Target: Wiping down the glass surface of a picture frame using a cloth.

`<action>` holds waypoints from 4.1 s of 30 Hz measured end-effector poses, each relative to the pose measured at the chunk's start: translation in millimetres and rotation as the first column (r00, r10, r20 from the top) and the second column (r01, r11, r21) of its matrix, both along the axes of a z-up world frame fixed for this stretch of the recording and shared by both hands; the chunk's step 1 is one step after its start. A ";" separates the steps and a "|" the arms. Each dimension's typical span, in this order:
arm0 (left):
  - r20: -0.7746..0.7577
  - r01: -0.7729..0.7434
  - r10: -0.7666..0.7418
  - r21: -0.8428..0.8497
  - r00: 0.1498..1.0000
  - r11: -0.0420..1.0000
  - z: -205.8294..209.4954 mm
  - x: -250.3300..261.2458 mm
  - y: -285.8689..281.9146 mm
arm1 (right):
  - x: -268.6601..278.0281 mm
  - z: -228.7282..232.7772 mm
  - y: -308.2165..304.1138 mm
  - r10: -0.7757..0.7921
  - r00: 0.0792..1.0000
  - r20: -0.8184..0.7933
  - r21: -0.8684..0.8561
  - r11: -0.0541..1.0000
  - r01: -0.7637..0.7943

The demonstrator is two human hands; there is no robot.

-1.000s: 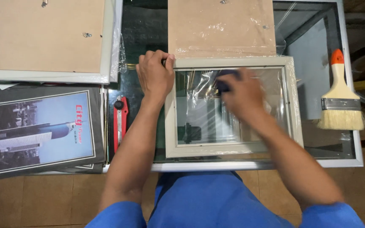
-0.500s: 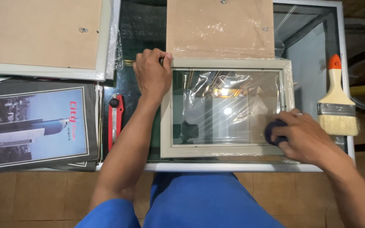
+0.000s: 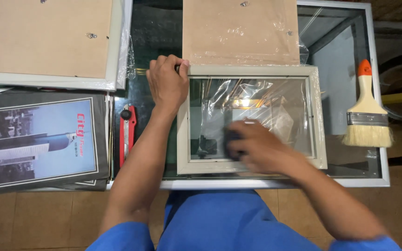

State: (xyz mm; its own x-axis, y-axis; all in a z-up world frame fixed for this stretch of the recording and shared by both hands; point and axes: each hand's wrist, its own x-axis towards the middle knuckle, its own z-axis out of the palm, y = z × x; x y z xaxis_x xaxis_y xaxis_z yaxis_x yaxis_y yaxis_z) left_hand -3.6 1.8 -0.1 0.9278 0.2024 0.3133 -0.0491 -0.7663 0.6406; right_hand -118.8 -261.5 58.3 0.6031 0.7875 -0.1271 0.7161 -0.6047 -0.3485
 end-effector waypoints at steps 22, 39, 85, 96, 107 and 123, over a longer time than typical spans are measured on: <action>0.033 -0.039 0.039 0.017 0.999 0.999 -8.1 3.5 1.8 | 73.2 -24.3 95.6 -0.522 0.831 0.193 0.136 0.853 0.505; 0.009 -0.028 0.028 0.016 1.000 0.999 -5.0 3.8 2.8 | 82.6 0.6 115.2 -0.481 0.863 0.157 0.058 0.877 0.478; 0.071 -0.045 0.041 0.061 0.997 0.997 2.4 1.6 -2.9 | -10.0 29.0 -64.9 -0.552 0.821 -0.148 -0.392 0.795 0.463; 0.055 -0.037 0.034 0.060 0.998 0.998 -13.6 6.3 -1.2 | 4.2 -37.1 34.4 -0.450 0.878 0.165 0.198 0.887 0.417; 0.055 -0.051 0.049 0.033 0.997 0.998 -11.2 6.8 -2.6 | 16.6 -43.0 -6.5 -0.777 0.529 0.340 0.088 0.586 0.805; 0.021 -0.036 0.036 0.019 0.999 0.999 -8.6 3.9 -2.1 | 37.3 -58.2 -84.1 -0.820 0.330 0.468 0.210 0.466 0.859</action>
